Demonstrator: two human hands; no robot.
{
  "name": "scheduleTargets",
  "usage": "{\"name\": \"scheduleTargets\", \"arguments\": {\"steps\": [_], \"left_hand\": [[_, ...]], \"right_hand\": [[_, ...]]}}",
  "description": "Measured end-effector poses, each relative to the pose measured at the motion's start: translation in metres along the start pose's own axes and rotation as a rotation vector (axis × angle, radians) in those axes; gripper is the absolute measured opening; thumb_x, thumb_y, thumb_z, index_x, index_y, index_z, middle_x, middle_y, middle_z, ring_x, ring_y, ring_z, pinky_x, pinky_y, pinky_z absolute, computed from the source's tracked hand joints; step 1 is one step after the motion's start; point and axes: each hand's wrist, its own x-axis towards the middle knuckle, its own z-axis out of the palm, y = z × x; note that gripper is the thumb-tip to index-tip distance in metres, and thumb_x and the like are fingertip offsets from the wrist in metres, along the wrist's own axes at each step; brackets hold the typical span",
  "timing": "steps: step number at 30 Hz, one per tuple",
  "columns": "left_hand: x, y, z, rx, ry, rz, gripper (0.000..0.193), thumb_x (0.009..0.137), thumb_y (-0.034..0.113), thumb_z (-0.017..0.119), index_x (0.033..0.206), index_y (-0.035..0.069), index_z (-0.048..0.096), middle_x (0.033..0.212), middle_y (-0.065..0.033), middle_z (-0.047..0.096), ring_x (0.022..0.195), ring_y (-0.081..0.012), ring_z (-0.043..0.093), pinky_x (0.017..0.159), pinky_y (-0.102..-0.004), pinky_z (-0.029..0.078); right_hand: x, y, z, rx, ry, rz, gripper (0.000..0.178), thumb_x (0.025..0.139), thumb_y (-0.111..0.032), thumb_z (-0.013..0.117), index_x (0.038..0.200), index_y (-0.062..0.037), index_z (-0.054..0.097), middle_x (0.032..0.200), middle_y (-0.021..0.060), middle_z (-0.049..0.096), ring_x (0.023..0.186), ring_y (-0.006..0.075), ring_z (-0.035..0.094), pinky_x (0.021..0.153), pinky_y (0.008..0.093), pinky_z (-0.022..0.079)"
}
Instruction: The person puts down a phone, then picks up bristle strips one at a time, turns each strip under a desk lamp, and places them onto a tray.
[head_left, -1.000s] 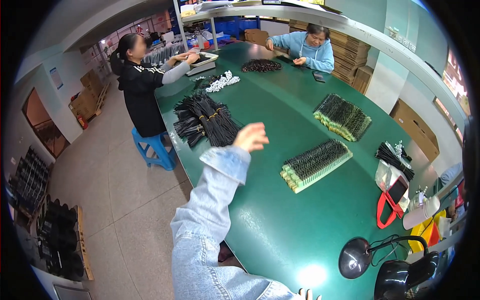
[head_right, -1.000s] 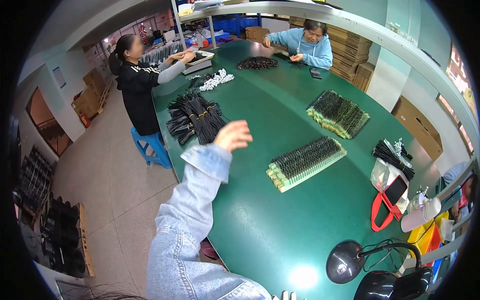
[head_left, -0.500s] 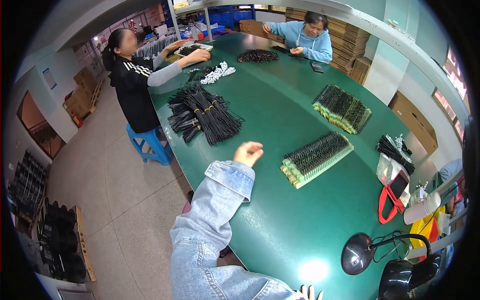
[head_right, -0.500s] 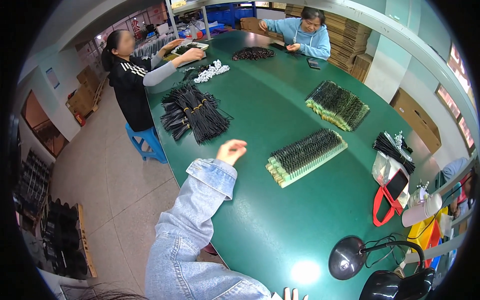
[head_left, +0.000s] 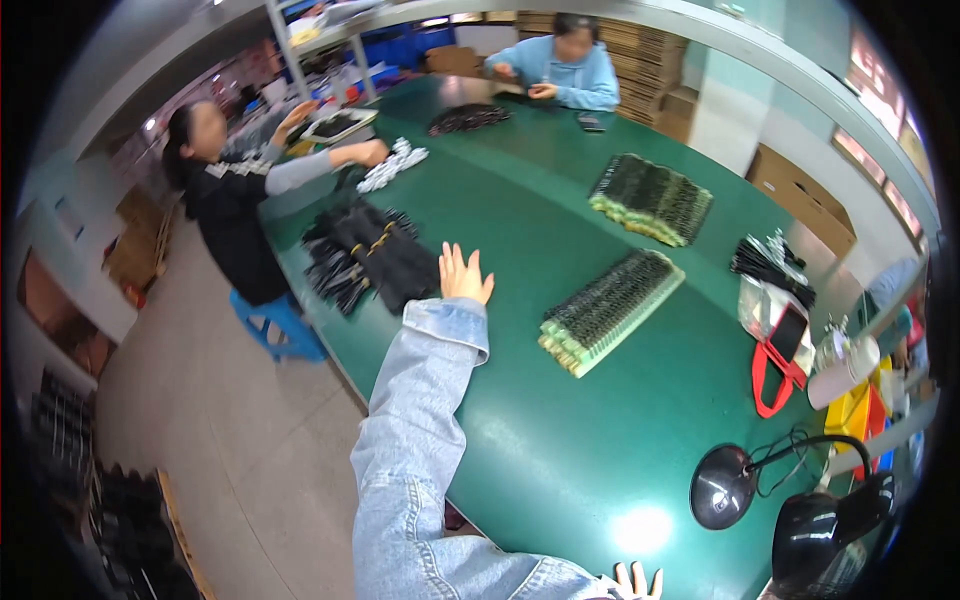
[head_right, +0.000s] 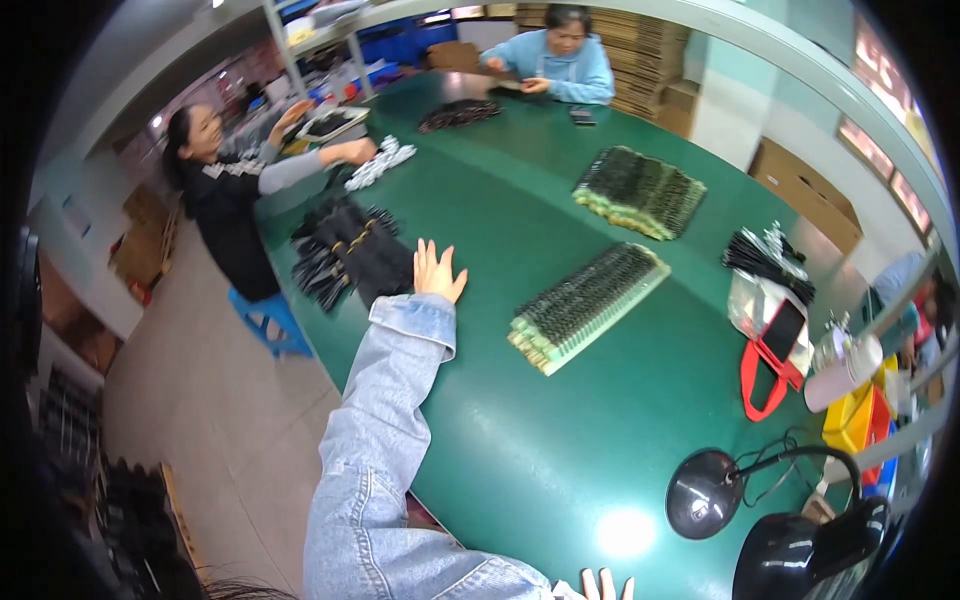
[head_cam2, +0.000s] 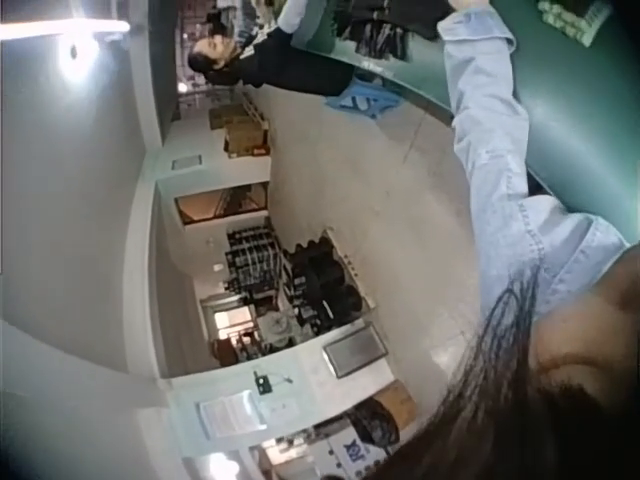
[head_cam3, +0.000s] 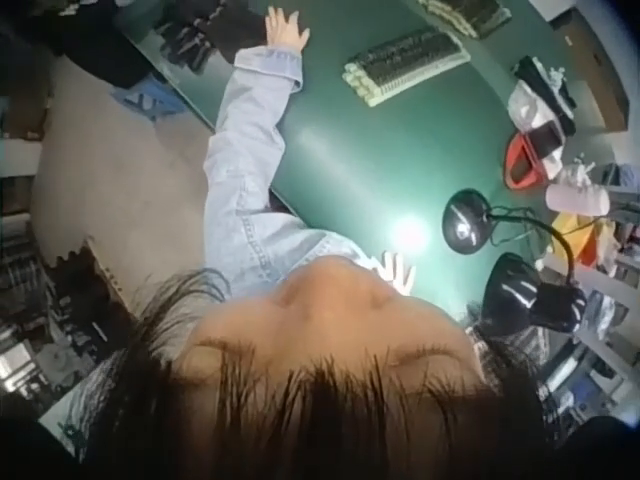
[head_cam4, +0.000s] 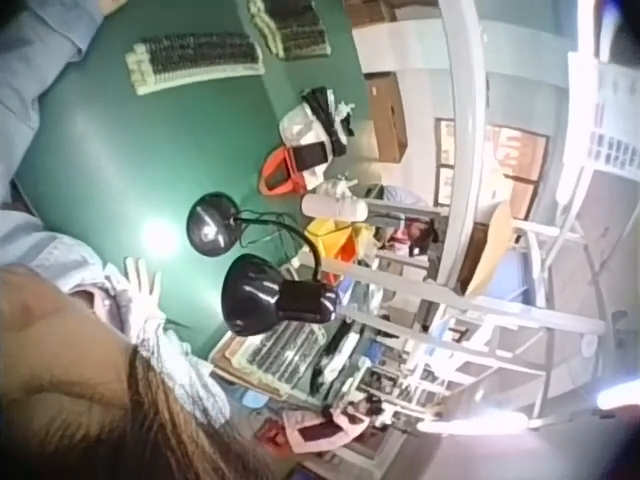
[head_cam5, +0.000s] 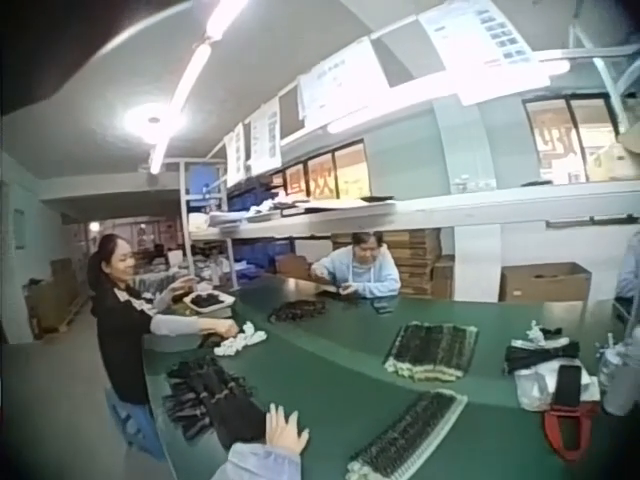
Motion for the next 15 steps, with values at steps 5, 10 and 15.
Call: {"name": "scheduleTargets", "arguments": {"steps": [5, 10, 15], "left_hand": [[0.008, -0.012, 0.022, 0.143, -0.271, -0.069, 0.052, 0.076, 0.037, 0.047, 0.113, 0.000, 0.046, 0.118, -0.0246, 0.041, 0.116, -0.0365, 0.031, 0.098, -0.0450, 0.019], [0.002, 0.019, 0.008, -0.022, -0.335, -0.048, 0.057, 0.077, 0.044, 0.046, 0.116, 0.002, 0.044, 0.120, -0.0232, 0.040, 0.115, -0.0339, 0.033, 0.098, -0.0434, 0.021], [-0.033, 0.060, -0.005, -0.558, -0.391, -0.118, 0.063, 0.072, 0.048, 0.052, 0.117, 0.004, 0.044, 0.120, -0.0225, 0.039, 0.116, -0.0343, 0.032, 0.098, -0.0429, 0.019]], "right_hand": [[0.011, -0.012, -0.018, 0.052, -0.101, 0.030, 0.047, 0.079, -0.037, 0.039, 0.123, -0.0210, 0.038, 0.133, 0.0092, 0.027, 0.126, 0.0280, 0.016, 0.097, 0.0562, 0.012], [0.000, -0.011, -0.015, 0.129, 0.065, 0.013, 0.043, 0.079, -0.033, 0.040, 0.119, -0.0180, 0.043, 0.130, 0.0119, 0.030, 0.123, 0.0303, 0.020, 0.095, 0.0565, 0.015], [-0.002, -0.011, -0.003, -0.126, 0.134, -0.027, 0.042, 0.079, -0.037, 0.038, 0.120, -0.0296, 0.040, 0.129, 0.0032, 0.034, 0.122, 0.0201, 0.026, 0.099, 0.0501, 0.014]]}}
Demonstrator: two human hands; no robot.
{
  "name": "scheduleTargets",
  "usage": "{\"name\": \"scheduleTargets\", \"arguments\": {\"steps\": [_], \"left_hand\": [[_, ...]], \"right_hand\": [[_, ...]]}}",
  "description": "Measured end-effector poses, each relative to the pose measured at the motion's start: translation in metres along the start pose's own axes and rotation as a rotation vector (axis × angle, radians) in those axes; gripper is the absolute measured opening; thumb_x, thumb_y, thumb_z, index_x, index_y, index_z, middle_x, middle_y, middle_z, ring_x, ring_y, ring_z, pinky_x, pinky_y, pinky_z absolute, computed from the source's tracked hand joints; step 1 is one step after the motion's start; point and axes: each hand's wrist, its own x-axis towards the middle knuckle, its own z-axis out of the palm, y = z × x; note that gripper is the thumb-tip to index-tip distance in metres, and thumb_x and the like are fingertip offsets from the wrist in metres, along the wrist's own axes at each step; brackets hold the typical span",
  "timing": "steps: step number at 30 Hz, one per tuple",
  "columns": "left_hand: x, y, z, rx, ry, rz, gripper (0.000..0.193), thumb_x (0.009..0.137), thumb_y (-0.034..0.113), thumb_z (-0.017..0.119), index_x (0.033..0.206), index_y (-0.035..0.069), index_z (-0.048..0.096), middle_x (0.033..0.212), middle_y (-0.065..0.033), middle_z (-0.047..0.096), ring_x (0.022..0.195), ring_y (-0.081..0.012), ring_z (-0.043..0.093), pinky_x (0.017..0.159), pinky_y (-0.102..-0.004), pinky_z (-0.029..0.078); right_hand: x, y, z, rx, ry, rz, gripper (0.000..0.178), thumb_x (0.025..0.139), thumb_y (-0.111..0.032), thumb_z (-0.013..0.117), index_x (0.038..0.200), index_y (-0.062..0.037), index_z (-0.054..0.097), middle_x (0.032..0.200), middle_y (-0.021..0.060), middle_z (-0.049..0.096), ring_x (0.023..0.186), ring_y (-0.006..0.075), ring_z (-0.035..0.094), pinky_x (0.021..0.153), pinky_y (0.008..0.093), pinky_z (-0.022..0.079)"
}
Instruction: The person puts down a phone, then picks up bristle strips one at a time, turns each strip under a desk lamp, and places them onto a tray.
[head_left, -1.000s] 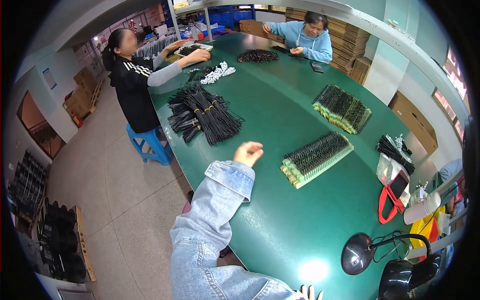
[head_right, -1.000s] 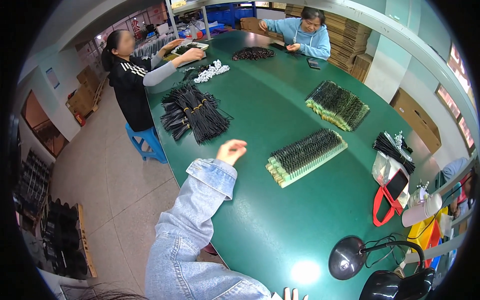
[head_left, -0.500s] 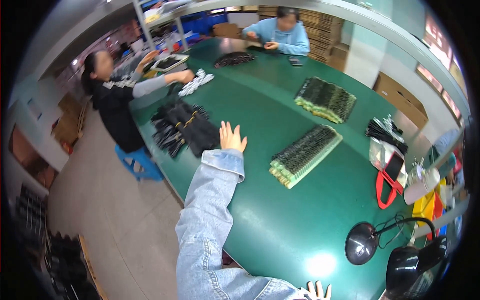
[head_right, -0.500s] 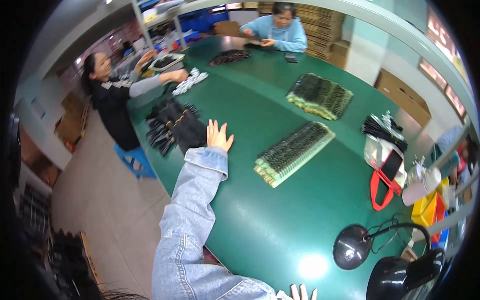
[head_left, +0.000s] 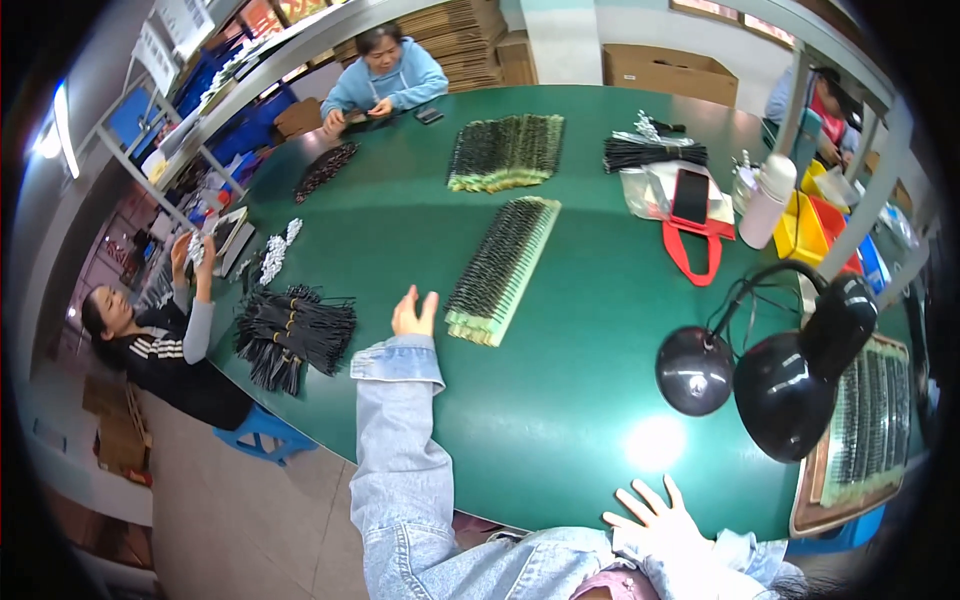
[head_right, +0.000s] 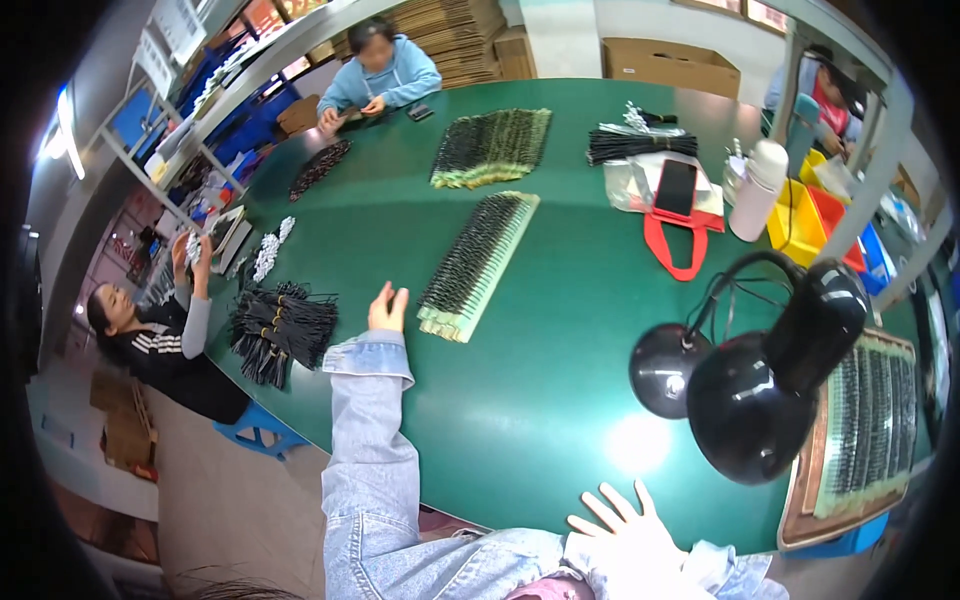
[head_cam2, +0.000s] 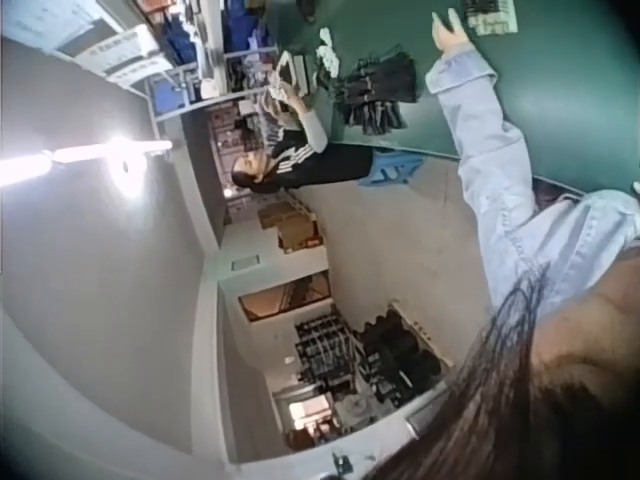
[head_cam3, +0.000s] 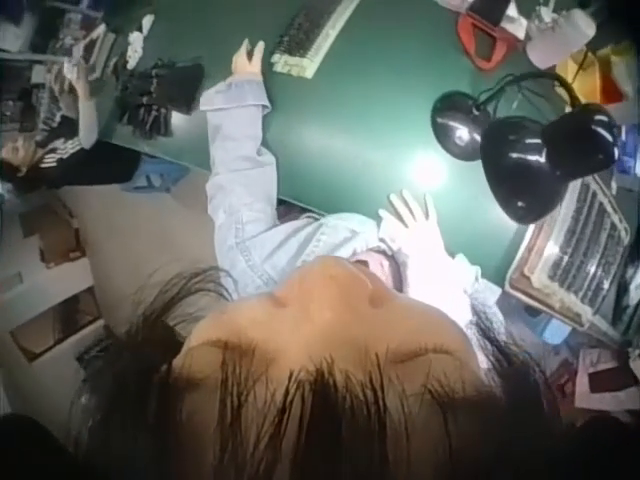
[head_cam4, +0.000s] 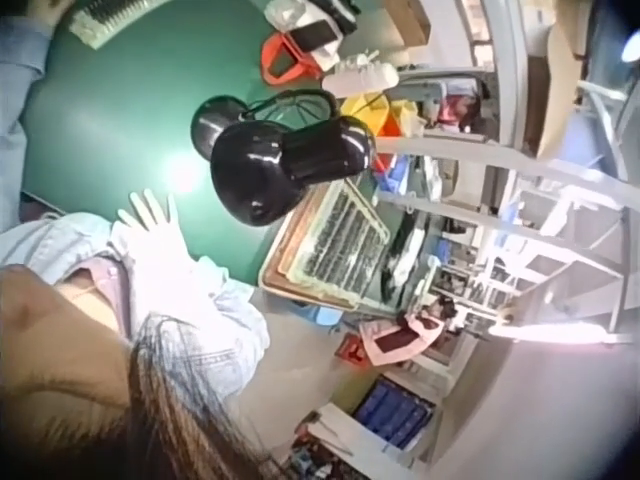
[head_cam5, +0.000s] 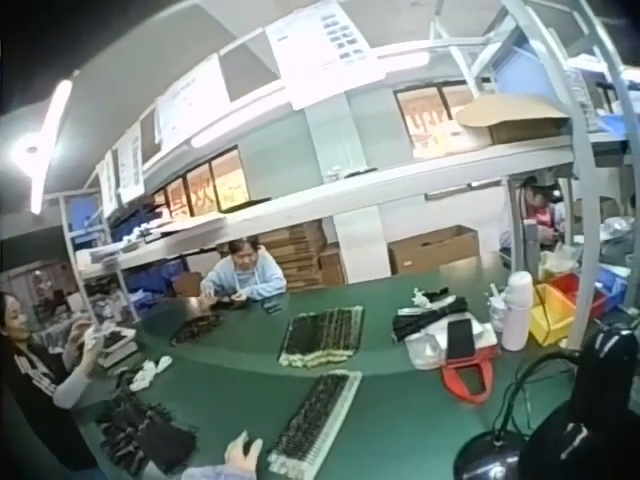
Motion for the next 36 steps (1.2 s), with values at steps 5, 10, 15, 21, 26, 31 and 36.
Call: {"name": "scheduleTargets", "arguments": {"steps": [5, 10, 15, 21, 26, 31, 36], "left_hand": [[-0.031, 0.086, 0.019, 0.149, -0.014, 0.142, 0.067, 0.066, 0.047, 0.060, 0.118, 0.009, 0.044, 0.122, -0.0195, 0.037, 0.117, -0.0333, 0.029, 0.098, -0.0429, 0.020], [-0.034, 0.156, 0.032, 0.448, -0.071, 0.474, 0.061, 0.066, 0.044, 0.059, 0.115, 0.011, 0.045, 0.126, -0.0192, 0.033, 0.121, -0.0345, 0.020, 0.098, -0.0511, 0.012], [-0.040, 0.216, 0.087, 0.573, -0.283, 0.591, 0.054, 0.070, 0.039, 0.056, 0.116, 0.013, 0.045, 0.127, -0.0173, 0.031, 0.124, -0.0302, 0.017, 0.100, -0.0489, 0.009], [-0.006, 0.183, 0.140, 0.565, -0.239, 0.543, 0.058, 0.079, 0.046, 0.041, 0.122, 0.006, 0.038, 0.132, -0.0117, 0.028, 0.126, -0.0219, 0.015, 0.101, -0.0490, 0.002], [0.000, 0.154, 0.141, 0.694, -0.083, 0.565, 0.069, 0.080, 0.055, 0.033, 0.125, 0.003, 0.031, 0.133, -0.0076, 0.028, 0.126, -0.0177, 0.017, 0.100, -0.0490, 0.004], [0.035, 0.117, 0.123, 0.677, 0.156, 0.797, 0.055, 0.071, 0.052, 0.051, 0.103, 0.008, 0.052, 0.105, -0.0099, 0.049, 0.103, -0.0258, 0.042, 0.078, -0.0517, 0.033], [0.059, 0.077, 0.096, 0.530, 0.112, 0.861, 0.033, 0.071, 0.030, 0.056, 0.094, 0.007, 0.058, 0.094, -0.0121, 0.055, 0.092, -0.0291, 0.049, 0.075, -0.0427, 0.038]], "right_hand": [[-0.003, 0.008, 0.016, 0.113, 0.098, -0.020, 0.045, 0.079, -0.038, 0.037, 0.123, -0.0299, 0.036, 0.132, 0.0023, 0.030, 0.123, 0.0205, 0.024, 0.099, 0.0511, 0.011], [-0.003, 0.012, 0.023, 0.141, 0.176, -0.040, 0.049, 0.077, -0.036, 0.040, 0.124, -0.0314, 0.033, 0.133, 0.0015, 0.029, 0.124, 0.0204, 0.024, 0.100, 0.0513, 0.010], [-0.006, 0.014, 0.025, 0.121, 0.190, -0.055, 0.051, 0.076, -0.036, 0.040, 0.125, -0.0322, 0.031, 0.133, 0.0010, 0.028, 0.124, 0.0200, 0.023, 0.100, 0.0501, 0.010], [-0.010, 0.015, 0.012, -0.109, 0.088, -0.086, 0.050, 0.079, -0.042, 0.033, 0.127, -0.0297, 0.027, 0.136, 0.0007, 0.023, 0.125, 0.0204, 0.020, 0.100, 0.0500, 0.010], [-0.010, 0.017, 0.019, 0.147, 0.114, -0.091, 0.051, 0.081, -0.043, 0.030, 0.129, -0.0274, 0.024, 0.137, 0.0013, 0.020, 0.126, 0.0201, 0.017, 0.100, 0.0492, 0.007], [-0.012, 0.020, 0.039, 0.213, 0.161, -0.007, 0.051, 0.082, -0.043, 0.030, 0.130, -0.0288, 0.022, 0.137, 0.0016, 0.018, 0.127, 0.0191, 0.014, 0.100, 0.0489, 0.005], [-0.008, 0.024, 0.054, 0.289, 0.395, -0.201, 0.052, 0.083, -0.040, 0.030, 0.130, -0.0208, 0.024, 0.138, 0.0083, 0.014, 0.127, 0.0260, 0.011, 0.100, 0.0511, 0.005]]}}
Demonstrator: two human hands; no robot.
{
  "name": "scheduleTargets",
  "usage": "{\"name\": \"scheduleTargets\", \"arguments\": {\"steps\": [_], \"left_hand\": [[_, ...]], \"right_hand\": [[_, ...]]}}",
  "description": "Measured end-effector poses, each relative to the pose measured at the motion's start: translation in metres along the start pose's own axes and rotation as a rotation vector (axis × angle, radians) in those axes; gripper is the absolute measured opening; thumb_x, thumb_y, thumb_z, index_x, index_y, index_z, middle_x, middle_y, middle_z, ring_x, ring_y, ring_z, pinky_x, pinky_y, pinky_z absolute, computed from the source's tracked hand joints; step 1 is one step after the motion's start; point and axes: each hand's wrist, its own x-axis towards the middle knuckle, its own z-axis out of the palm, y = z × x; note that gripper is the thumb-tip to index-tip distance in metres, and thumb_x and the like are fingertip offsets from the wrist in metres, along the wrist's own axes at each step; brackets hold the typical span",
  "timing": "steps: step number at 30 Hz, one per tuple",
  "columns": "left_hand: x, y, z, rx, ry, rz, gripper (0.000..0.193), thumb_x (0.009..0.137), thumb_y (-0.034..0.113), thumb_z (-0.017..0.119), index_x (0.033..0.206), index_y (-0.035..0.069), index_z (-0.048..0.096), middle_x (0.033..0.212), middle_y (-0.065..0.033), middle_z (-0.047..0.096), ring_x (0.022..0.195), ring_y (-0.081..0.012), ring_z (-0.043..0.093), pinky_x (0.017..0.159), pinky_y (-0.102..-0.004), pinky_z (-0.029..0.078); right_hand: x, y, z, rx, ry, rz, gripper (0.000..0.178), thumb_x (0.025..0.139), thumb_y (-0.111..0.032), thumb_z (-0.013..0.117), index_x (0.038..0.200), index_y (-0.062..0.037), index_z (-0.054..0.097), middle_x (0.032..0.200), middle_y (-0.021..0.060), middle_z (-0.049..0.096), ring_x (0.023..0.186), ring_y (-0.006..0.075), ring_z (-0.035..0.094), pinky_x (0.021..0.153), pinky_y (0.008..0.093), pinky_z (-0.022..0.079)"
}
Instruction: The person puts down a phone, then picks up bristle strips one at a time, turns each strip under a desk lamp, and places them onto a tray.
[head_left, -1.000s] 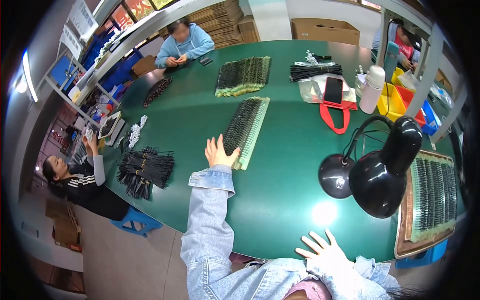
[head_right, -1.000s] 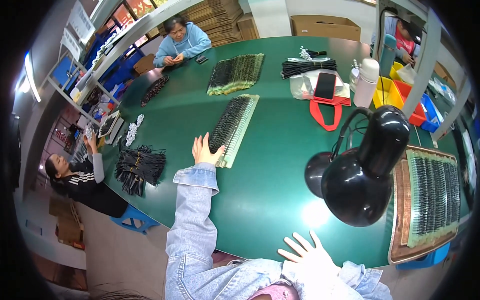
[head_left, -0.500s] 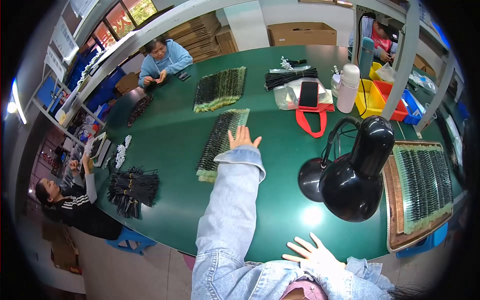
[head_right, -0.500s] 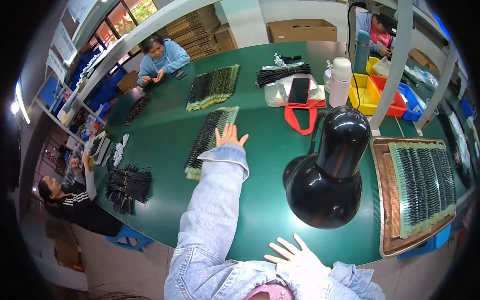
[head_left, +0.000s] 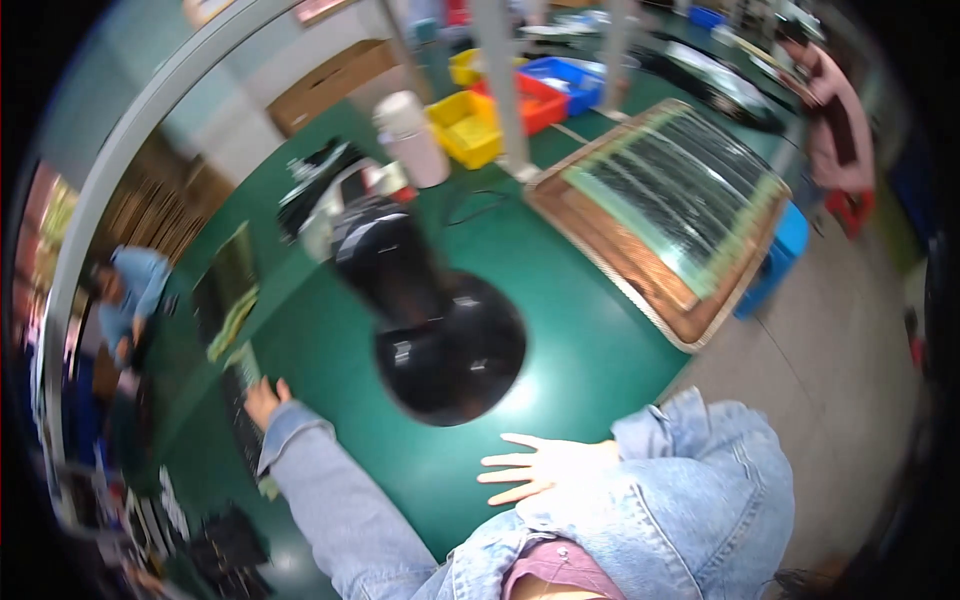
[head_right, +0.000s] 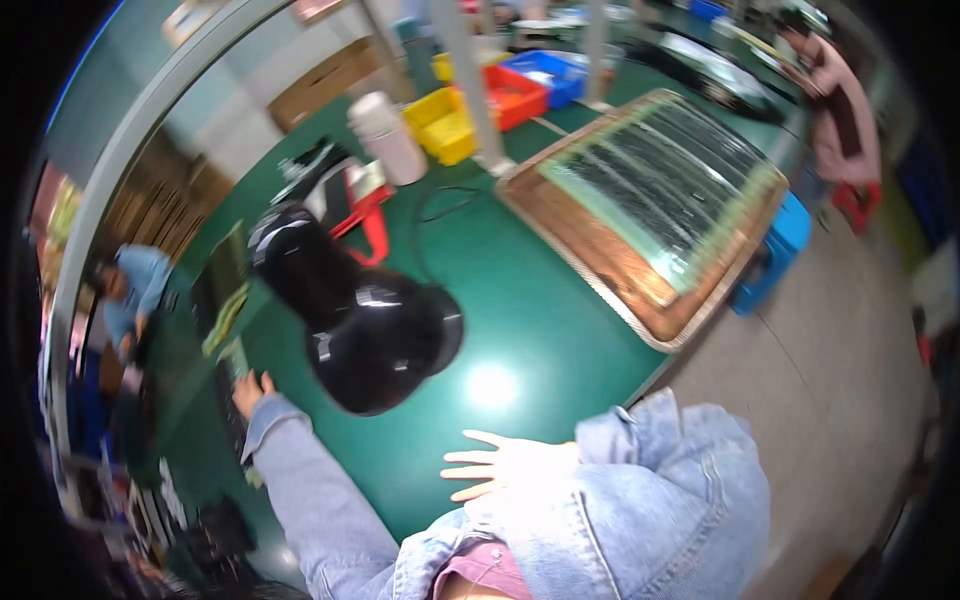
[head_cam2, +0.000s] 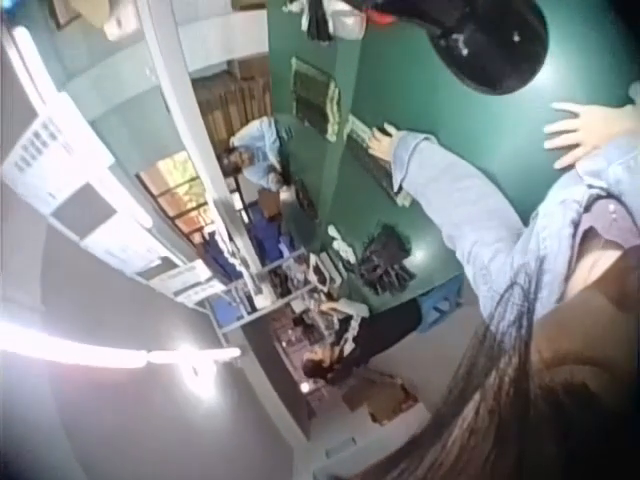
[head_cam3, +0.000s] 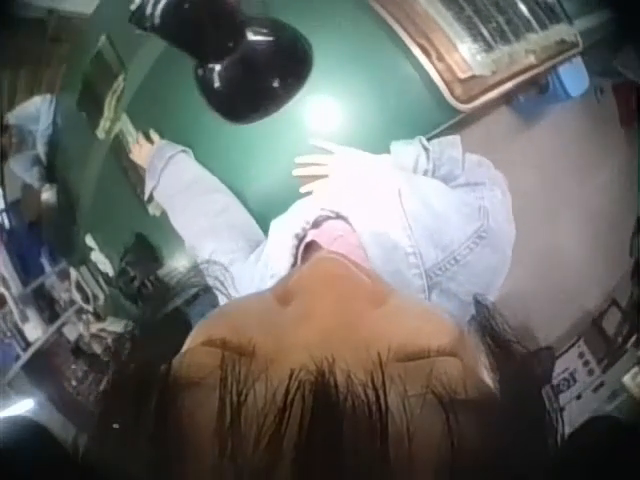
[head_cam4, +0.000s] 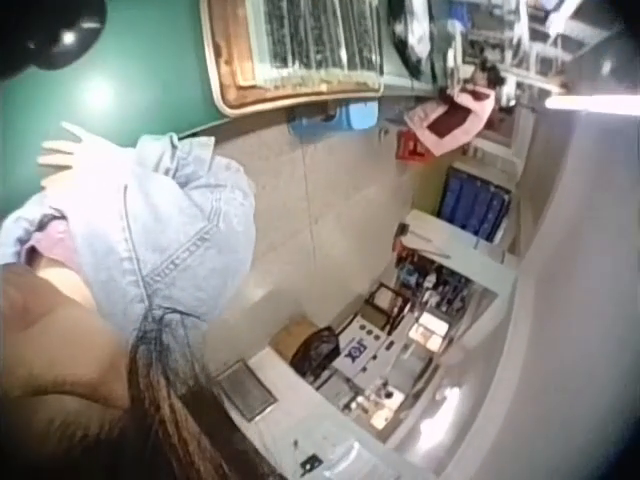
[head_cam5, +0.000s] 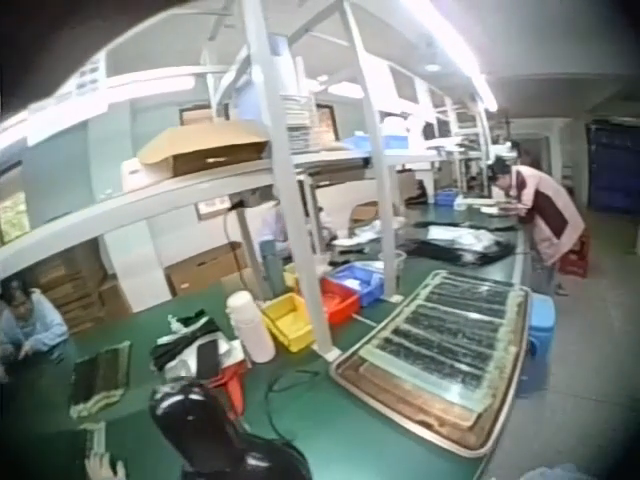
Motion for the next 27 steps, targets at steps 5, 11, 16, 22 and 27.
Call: {"name": "scheduleTargets", "arguments": {"steps": [5, 11, 16, 22, 27], "left_hand": [[-0.012, 0.060, -0.024, -0.327, 0.213, 0.031, 0.023, 0.071, 0.015, 0.058, 0.091, 0.004, 0.058, 0.092, -0.0115, 0.056, 0.096, -0.0282, 0.049, 0.084, -0.0388, 0.039], [-0.029, 0.141, -0.099, -0.781, 0.004, -0.012, 0.014, 0.073, 0.004, 0.055, 0.086, 0.000, 0.058, 0.089, -0.0110, 0.056, 0.087, -0.0232, 0.053, 0.078, -0.0323, 0.041], [-0.050, 0.177, -0.166, -1.039, -0.257, -0.006, 0.012, 0.077, 0.000, 0.050, 0.086, -0.002, 0.058, 0.081, -0.0085, 0.057, 0.075, -0.0152, 0.055, 0.071, -0.0247, 0.043], [-0.086, 0.242, -0.220, -1.155, -0.364, 0.077, 0.014, 0.072, -0.001, 0.053, 0.085, -0.001, 0.058, 0.078, -0.0099, 0.059, 0.073, -0.0184, 0.057, 0.070, -0.0273, 0.044], [-0.091, 0.263, -0.216, -1.177, -0.350, 0.082, 0.017, 0.068, -0.002, 0.057, 0.084, 0.001, 0.059, 0.077, -0.0108, 0.059, 0.071, -0.0215, 0.058, 0.068, -0.0288, 0.045]], "right_hand": [[-0.004, 0.006, 0.014, 0.064, 0.129, -0.017, 0.052, 0.083, -0.038, 0.034, 0.128, -0.0147, 0.027, 0.135, 0.0116, 0.019, 0.126, 0.0292, 0.015, 0.099, 0.0516, 0.009], [-0.075, 0.012, -0.063, 0.626, 0.530, 0.437, 0.042, 0.074, -0.018, 0.057, 0.113, -0.0061, 0.046, 0.113, 0.0108, 0.049, 0.103, 0.0251, 0.047, 0.090, 0.0351, 0.035], [-0.183, 0.030, -0.087, -0.255, 1.040, 1.258, 0.031, 0.070, -0.016, 0.060, 0.099, -0.0067, 0.053, 0.088, 0.0088, 0.054, 0.085, 0.0253, 0.052, 0.075, 0.0346, 0.040], [-0.213, 0.050, -0.064, -0.578, 1.052, 1.516, 0.029, 0.066, -0.019, 0.065, 0.091, -0.0090, 0.052, 0.075, 0.0053, 0.048, 0.077, 0.0226, 0.048, 0.067, 0.0337, 0.035], [-0.211, 0.067, -0.061, -0.666, 0.994, 1.575, 0.030, 0.065, -0.019, 0.066, 0.090, -0.0102, 0.052, 0.074, 0.0044, 0.048, 0.078, 0.0207, 0.046, 0.068, 0.0330, 0.032]]}}
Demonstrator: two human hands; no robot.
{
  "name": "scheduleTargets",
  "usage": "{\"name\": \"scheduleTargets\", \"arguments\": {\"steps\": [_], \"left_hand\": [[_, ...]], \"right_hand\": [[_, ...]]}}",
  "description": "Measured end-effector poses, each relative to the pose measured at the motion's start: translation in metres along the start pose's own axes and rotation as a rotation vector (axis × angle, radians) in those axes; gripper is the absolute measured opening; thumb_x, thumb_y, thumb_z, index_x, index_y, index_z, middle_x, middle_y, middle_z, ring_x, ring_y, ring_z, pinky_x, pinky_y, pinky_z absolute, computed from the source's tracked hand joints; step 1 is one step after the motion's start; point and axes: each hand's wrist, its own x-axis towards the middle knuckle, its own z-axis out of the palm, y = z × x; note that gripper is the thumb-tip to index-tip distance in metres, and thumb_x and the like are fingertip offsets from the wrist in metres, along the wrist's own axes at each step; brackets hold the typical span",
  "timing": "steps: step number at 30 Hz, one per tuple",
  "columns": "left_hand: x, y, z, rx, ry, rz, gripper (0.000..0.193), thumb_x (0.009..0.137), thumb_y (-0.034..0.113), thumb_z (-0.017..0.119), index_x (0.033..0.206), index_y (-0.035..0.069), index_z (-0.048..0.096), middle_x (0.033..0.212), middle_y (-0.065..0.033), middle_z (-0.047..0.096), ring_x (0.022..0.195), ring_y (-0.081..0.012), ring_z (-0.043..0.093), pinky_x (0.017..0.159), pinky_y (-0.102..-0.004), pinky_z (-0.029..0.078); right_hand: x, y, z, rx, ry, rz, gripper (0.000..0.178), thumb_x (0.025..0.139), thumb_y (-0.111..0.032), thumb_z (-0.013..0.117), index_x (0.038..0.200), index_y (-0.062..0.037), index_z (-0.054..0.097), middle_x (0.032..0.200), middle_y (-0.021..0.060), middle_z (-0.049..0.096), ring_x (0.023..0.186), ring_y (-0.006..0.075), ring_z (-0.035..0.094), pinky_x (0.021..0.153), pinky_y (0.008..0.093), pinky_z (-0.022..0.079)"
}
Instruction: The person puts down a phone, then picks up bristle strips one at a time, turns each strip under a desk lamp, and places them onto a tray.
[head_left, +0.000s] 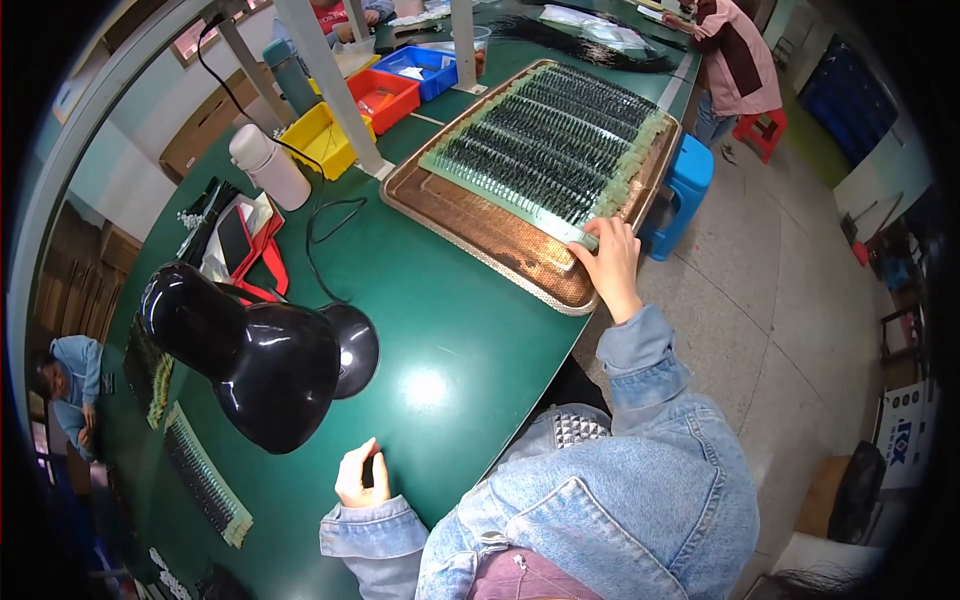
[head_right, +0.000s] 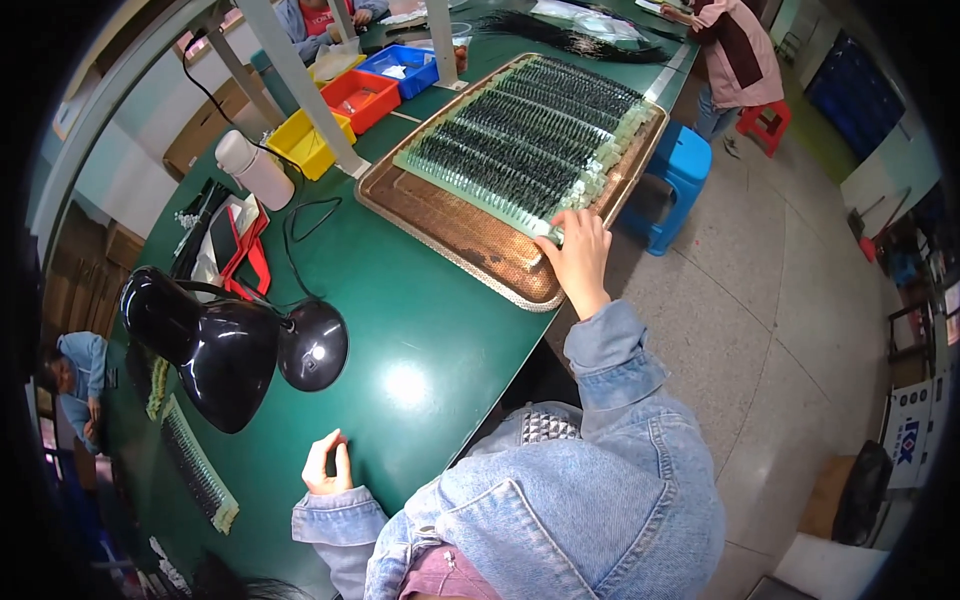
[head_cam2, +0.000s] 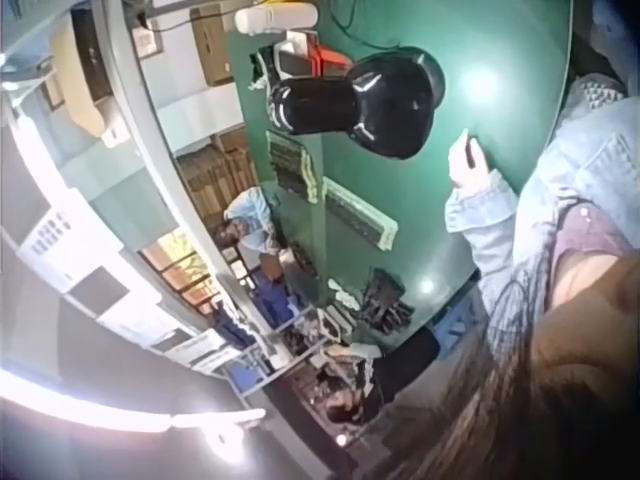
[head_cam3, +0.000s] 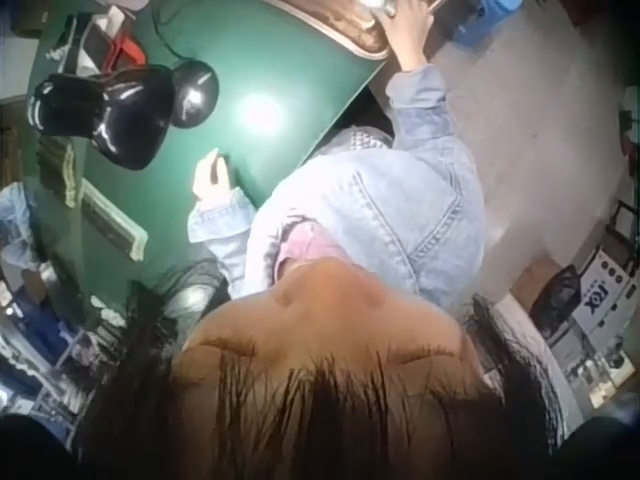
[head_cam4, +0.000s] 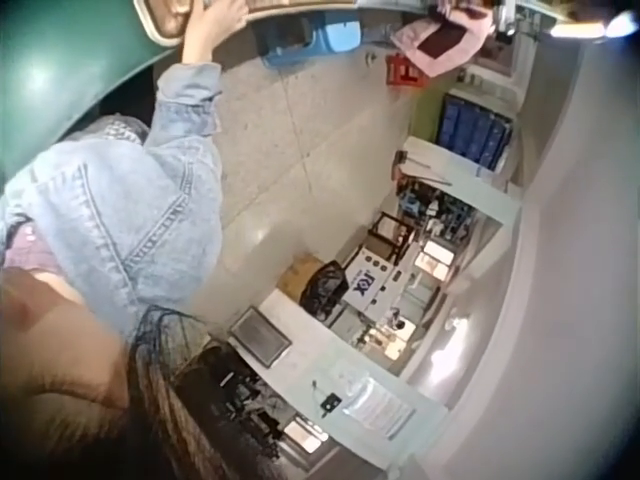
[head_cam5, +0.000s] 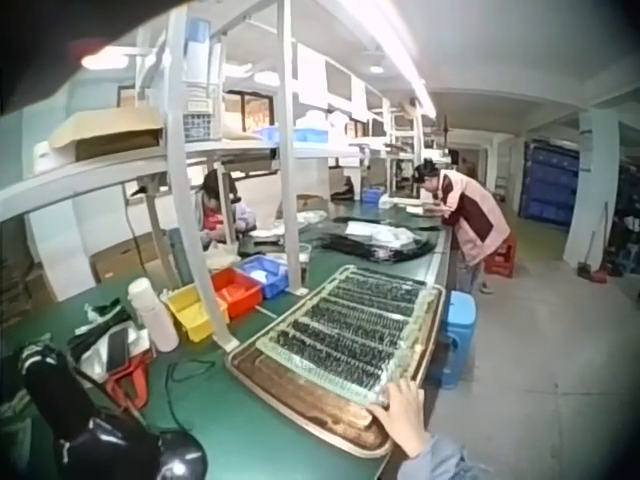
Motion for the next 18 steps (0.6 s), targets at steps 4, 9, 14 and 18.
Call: {"name": "scheduleTargets", "arguments": {"steps": [4, 9, 14, 18], "left_hand": [[0.002, -0.004, 0.000, 0.010, 0.025, -0.008, 0.017, 0.067, -0.002, 0.058, 0.084, 0.002, 0.060, 0.076, -0.0106, 0.059, 0.070, -0.0215, 0.057, 0.066, -0.0284, 0.045], [0.008, -0.002, 0.007, 0.042, 0.015, 0.040, 0.016, 0.069, -0.003, 0.057, 0.085, 0.000, 0.059, 0.075, -0.0099, 0.059, 0.069, -0.0181, 0.058, 0.066, -0.0264, 0.045], [0.012, 0.009, 0.009, -0.001, 0.016, 0.053, 0.017, 0.066, -0.001, 0.059, 0.083, 0.002, 0.060, 0.074, -0.0101, 0.059, 0.068, -0.0208, 0.057, 0.065, -0.0283, 0.045], [0.011, 0.004, 0.008, -0.309, -0.049, -0.179, 0.019, 0.069, 0.001, 0.059, 0.088, 0.001, 0.058, 0.073, -0.0107, 0.058, 0.068, -0.0217, 0.057, 0.065, -0.0290, 0.046]], "right_hand": [[-0.002, -0.005, 0.002, 0.055, -0.013, -0.032, 0.031, 0.064, -0.018, 0.067, 0.090, -0.0102, 0.052, 0.071, 0.0035, 0.048, 0.074, 0.0216, 0.047, 0.066, 0.0325, 0.033], [-0.002, -0.009, 0.006, 0.122, -0.111, 0.004, 0.024, 0.067, -0.017, 0.064, 0.087, -0.0088, 0.054, 0.069, 0.0038, 0.048, 0.072, 0.0234, 0.047, 0.064, 0.0322, 0.035], [0.003, 0.005, 0.008, 0.369, -0.083, -0.025, 0.013, 0.076, -0.018, 0.057, 0.081, -0.0053, 0.058, 0.068, 0.0017, 0.053, 0.066, 0.0159, 0.049, 0.059, 0.0268, 0.037], [0.009, 0.008, -0.016, 0.934, -0.394, 0.311, 0.018, 0.082, -0.018, 0.052, 0.079, -0.0013, 0.058, 0.070, 0.0006, 0.056, 0.063, 0.0083, 0.049, 0.057, 0.0215, 0.038]]}}
